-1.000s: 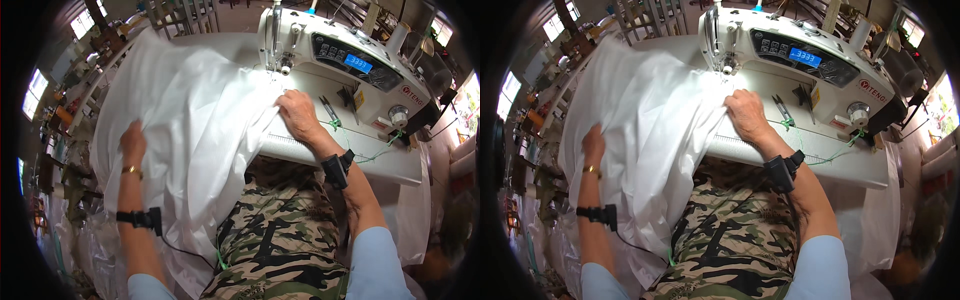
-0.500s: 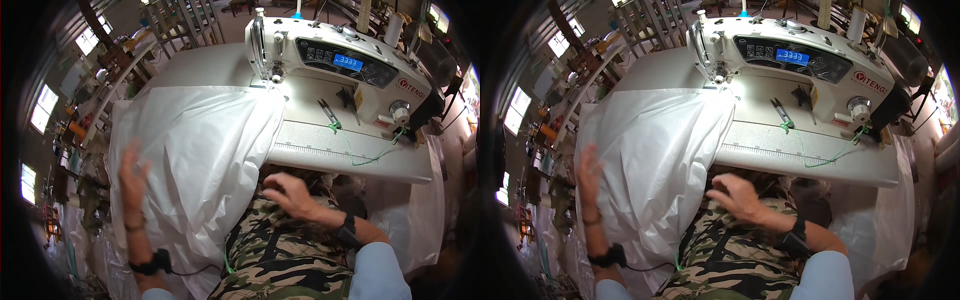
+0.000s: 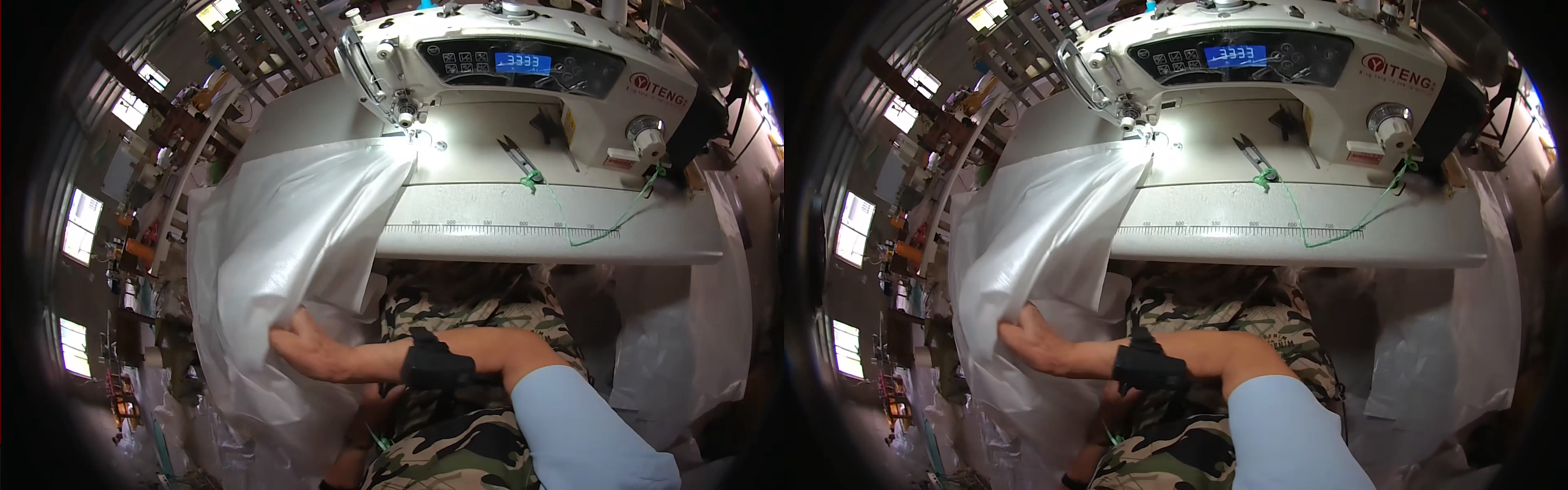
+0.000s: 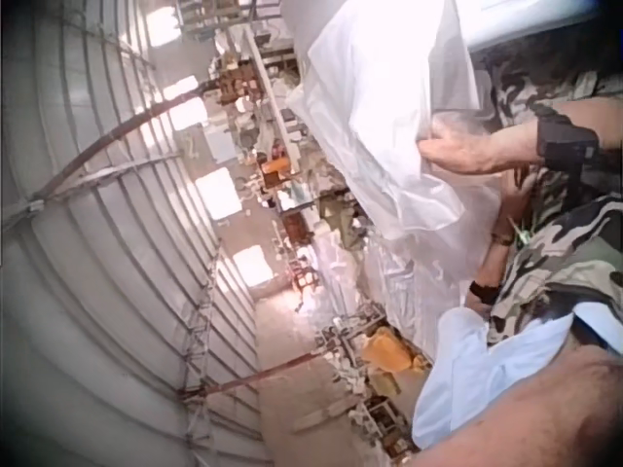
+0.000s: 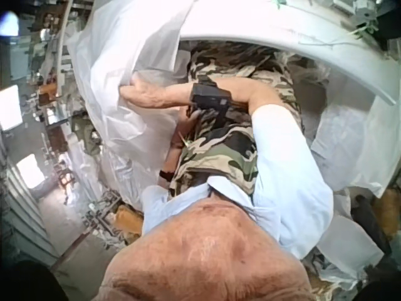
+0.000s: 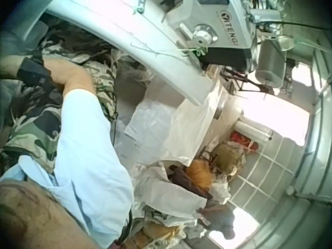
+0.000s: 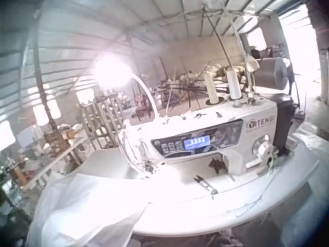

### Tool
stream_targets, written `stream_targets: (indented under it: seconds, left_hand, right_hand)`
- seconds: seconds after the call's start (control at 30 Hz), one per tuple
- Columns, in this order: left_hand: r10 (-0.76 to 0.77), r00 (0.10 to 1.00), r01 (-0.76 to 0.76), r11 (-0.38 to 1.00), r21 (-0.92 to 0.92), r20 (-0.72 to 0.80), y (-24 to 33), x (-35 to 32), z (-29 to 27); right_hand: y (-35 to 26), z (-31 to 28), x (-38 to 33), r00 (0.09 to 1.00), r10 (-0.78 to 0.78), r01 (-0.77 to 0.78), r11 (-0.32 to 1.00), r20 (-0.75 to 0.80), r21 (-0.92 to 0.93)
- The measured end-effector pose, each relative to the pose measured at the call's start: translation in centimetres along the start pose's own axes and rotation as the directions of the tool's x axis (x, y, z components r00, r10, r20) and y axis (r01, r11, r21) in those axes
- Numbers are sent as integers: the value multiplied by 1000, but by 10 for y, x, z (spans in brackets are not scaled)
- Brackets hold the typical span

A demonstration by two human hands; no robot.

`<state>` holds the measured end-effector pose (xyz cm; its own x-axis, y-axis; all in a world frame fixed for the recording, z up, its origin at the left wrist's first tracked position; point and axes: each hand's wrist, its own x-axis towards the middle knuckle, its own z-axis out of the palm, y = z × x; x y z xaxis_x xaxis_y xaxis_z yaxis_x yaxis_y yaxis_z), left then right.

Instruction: The recorder is using an industrial sewing machine to sew large sheets of white plastic material in a manufacturing environment.

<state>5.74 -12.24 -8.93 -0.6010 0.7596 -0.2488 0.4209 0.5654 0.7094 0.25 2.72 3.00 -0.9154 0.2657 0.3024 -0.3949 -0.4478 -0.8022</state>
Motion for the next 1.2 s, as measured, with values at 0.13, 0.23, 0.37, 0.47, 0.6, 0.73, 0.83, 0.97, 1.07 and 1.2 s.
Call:
stream_targets:
  seconds: [0.13,0.23,0.37,0.47,0.6,0.73,0.83,0.97,1.07,1.2]
  left_hand:
    - [-208,917,250,965,83,-339,-66,-27,-19]
    - [-249,796,385,911,145,-552,-97,-67,-80]
    - [-209,623,534,818,214,-754,-117,-127,-151]
    - [-129,529,618,737,276,-839,-112,-157,-203]
    - [-4,457,699,620,356,-889,-87,-179,-267]
    - [98,420,751,521,406,-902,-59,-202,-313]
    - [153,416,770,466,437,-896,-45,-210,-335]
    - [168,454,767,426,480,-875,-46,-210,-348]
    - [106,568,729,396,559,-816,-79,-186,-345]
    - [-176,802,597,195,778,-571,-195,-142,-298]
  right_hand:
    - [-28,-15,2,994,104,-105,993,28,58]
    - [-14,-55,-15,908,143,32,914,394,-405]
    - [54,-108,-60,982,187,-157,844,8,-514]
    - [69,-112,-75,909,-26,-221,816,-416,-534]
    - [69,-103,-54,845,-134,-142,877,-517,-459]
    - [79,-118,-36,958,-101,-36,887,-268,-461]
    - [77,-138,-52,966,20,-139,880,-258,-453]
    - [-3,-126,-87,994,87,-93,992,-70,-88]
    - [-67,-129,-104,990,125,-108,971,-66,214]
    - [-37,-128,-126,970,175,-136,966,-171,218]
